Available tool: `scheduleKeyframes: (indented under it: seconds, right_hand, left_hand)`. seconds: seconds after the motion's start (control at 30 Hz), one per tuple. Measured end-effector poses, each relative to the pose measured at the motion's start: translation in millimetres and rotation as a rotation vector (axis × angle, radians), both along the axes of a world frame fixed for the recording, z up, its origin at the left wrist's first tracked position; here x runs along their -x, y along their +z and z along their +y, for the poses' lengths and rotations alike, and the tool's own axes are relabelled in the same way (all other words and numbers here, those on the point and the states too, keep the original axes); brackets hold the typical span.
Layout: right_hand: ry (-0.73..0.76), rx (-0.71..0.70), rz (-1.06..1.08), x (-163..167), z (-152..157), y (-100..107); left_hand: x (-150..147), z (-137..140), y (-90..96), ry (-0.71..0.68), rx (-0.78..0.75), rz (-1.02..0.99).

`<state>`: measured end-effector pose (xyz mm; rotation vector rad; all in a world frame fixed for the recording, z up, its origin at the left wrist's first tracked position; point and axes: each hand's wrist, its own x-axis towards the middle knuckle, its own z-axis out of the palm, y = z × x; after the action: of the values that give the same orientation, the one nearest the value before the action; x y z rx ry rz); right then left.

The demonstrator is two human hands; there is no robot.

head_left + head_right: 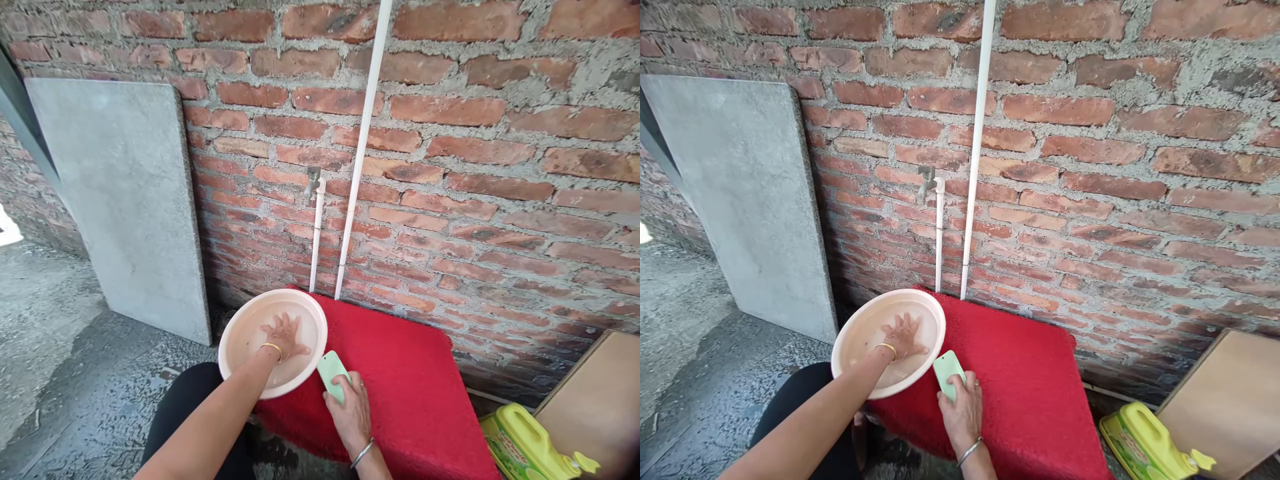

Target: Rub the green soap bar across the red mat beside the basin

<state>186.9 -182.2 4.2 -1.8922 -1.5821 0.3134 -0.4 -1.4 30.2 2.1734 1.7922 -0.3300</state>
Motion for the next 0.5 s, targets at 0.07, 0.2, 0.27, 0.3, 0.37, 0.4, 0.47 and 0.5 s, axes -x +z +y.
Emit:
scheduleKeyframes:
  seconds: [0.07,0.2,0.27,0.3,0.37,0.4,0.47,0.5]
  right_hand:
    - [-0.008,0.006,-0.029,-2.7,1.7,-0.8]
    - [-0.085,-0.003,-0.059,-26.4,3.3,-3.6]
    - [-0.119,-0.013,-0.050,-35.8,3.7,-4.1]
    - [-0.124,-0.018,-0.036,-37.8,3.9,-4.0]
    - [-0.105,-0.021,0.000,-35.6,4.5,-2.9]
    - [-0.082,-0.017,0.018,-31.7,4.9,-2.1]
    - [-0.027,0.002,0.032,-20.8,6.1,-0.1]
    - [-0.008,0.011,0.026,-14.9,7.1,1.0]
  left_hand:
    - [-0.5,-0.9,2.3,-0.003,-0.007,-0.007]
    - [-2.0,-1.7,4.6,0.013,-0.021,-0.016]
    - [-2.5,-1.4,3.8,0.010,0.004,-0.002]
    - [-2.6,-1.1,3.0,0.006,0.009,0.002]
    - [-2.2,-0.5,0.6,0.002,-0.008,-0.002]
    - [-1.9,-0.2,-0.5,0.002,-0.025,-0.008]
    - [-1.3,0.0,-1.9,-0.004,-0.047,-0.013]
    - [-1.1,0.0,-2.0,-0.005,-0.048,-0.005]
